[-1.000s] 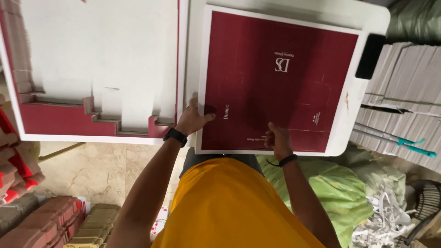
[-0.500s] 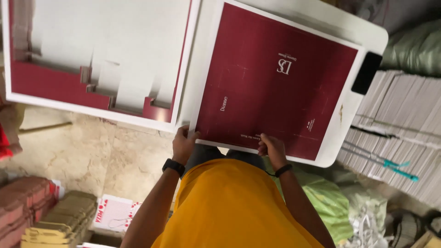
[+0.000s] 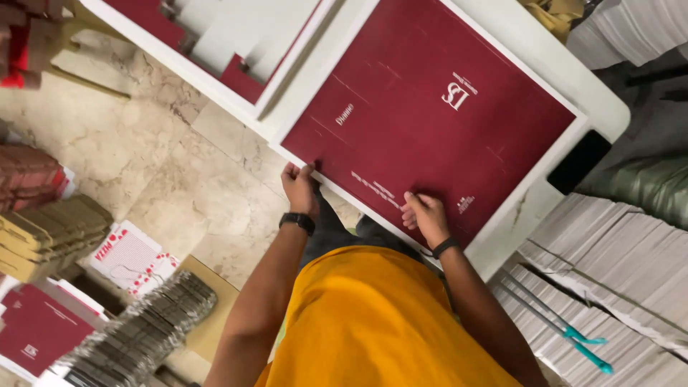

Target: Stripping waste material from die-cut cardboard box templates and stacking them, likely for packaging coffee beans.

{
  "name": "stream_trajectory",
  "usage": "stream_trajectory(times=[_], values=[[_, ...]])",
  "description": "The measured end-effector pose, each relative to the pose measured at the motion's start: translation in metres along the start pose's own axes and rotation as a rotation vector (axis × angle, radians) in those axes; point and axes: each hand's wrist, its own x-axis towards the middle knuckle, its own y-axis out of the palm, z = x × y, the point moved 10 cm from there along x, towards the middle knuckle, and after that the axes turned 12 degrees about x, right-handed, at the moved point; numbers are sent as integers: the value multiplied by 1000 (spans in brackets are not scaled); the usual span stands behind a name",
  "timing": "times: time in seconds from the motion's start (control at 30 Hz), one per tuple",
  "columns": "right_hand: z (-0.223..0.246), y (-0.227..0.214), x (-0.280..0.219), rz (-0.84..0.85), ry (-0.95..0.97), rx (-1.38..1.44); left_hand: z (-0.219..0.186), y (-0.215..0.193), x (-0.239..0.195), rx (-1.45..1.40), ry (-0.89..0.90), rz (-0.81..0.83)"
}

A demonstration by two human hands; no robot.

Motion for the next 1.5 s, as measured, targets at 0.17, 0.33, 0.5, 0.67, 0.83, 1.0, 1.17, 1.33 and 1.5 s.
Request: stream_trajectory(times=[0.17,0.33,0.5,0.67,0.83,1.0,1.17,1.33,1.5], values=[[-14,-35,0,20,-26,-111,0,12,-16,-11,-70,32],[30,-9,-20,57,-356,-409,-70,19,-76,17,54,-39],[77,77,-69,132,-980,-866,-75,15,-75,17,125,-125],[52,110,-59,153,-1059,-1278,-95,19,-103,-57,80,-73],[43,114,-46,201,-989,-1311,-42,32,-112,31,-109,74],[49,116,-49,196,-1006,-1328,41,60,-83,618,-115,129],[28,97,2,505,-644,-788,40,55,-82,864,-120,202],[30,75,25,393,-49,-645,21,53,-96,874,-94,210],[26,86,38,401,68,-714,14,49,-107,878,-184,161]])
